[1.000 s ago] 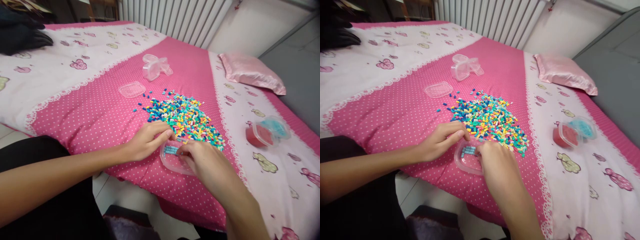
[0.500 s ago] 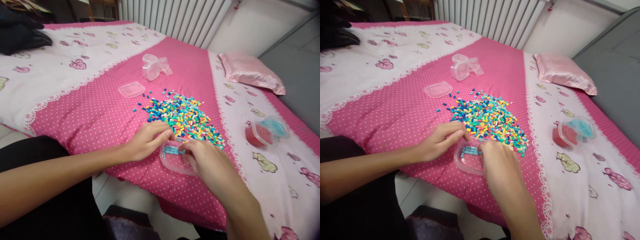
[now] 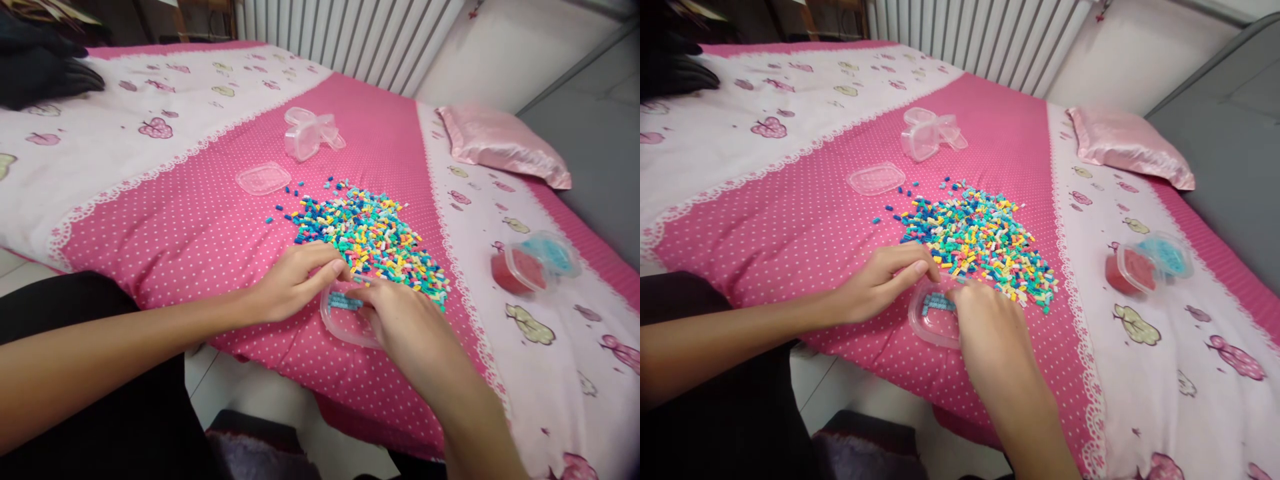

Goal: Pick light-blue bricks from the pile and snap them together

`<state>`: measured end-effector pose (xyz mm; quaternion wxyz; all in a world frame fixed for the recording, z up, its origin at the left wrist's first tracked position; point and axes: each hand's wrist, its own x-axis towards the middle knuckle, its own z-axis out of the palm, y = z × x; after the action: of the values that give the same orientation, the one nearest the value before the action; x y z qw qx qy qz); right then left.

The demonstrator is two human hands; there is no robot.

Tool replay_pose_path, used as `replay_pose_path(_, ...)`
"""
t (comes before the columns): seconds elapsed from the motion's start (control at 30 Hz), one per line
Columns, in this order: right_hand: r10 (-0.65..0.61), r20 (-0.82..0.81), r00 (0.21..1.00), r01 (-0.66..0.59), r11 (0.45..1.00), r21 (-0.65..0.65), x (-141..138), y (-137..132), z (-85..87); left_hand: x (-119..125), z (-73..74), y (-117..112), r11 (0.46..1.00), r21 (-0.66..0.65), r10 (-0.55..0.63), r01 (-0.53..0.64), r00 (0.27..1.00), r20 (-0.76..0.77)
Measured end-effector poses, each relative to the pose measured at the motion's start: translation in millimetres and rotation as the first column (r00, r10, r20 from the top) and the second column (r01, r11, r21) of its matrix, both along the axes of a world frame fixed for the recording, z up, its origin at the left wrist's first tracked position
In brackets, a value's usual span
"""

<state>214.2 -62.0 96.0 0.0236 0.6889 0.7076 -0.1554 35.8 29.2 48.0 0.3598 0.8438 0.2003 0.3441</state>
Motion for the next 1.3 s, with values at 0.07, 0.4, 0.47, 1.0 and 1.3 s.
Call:
replay_pose_path(0.07,-0.004,-0.013,1.000,0.004,1.000,0.008,0.4,-0.4,0.0,0.3,0.1,-0.1,1.000,0.004,-0.002,0.002,1.000,0.003)
replay_pose_path(0.4,0.003,-0.026,1.000,-0.003,0.999,0.036,-4.1,1.5,2.9,-0.3,0.6,-0.4,1.000,0.008,-0.005,0.005,1.000,0.009)
replay_pose_path(0.47,0.014,0.009,1.000,-0.014,1.000,0.015,-6.4,2.6,2.4,-0.1,0.8,-0.4,1.000,0.007,-0.004,0.004,1.000,0.006)
replay_pose_path(1.0,-0.066,0.176,0.982,0.058,0.997,0.050,12.7,-4.1,11.7,-0.5,1.7,-1.4,1.000,-0.002,-0.002,0.002,1.000,0.000)
replay_pose_path(1.3,0.019,0.289,0.957,0.005,0.997,-0.083,-2.3,-0.8,8.7,-1.3,1.4,-1.6,1.000,-0.007,-0.005,0.005,1.000,0.012)
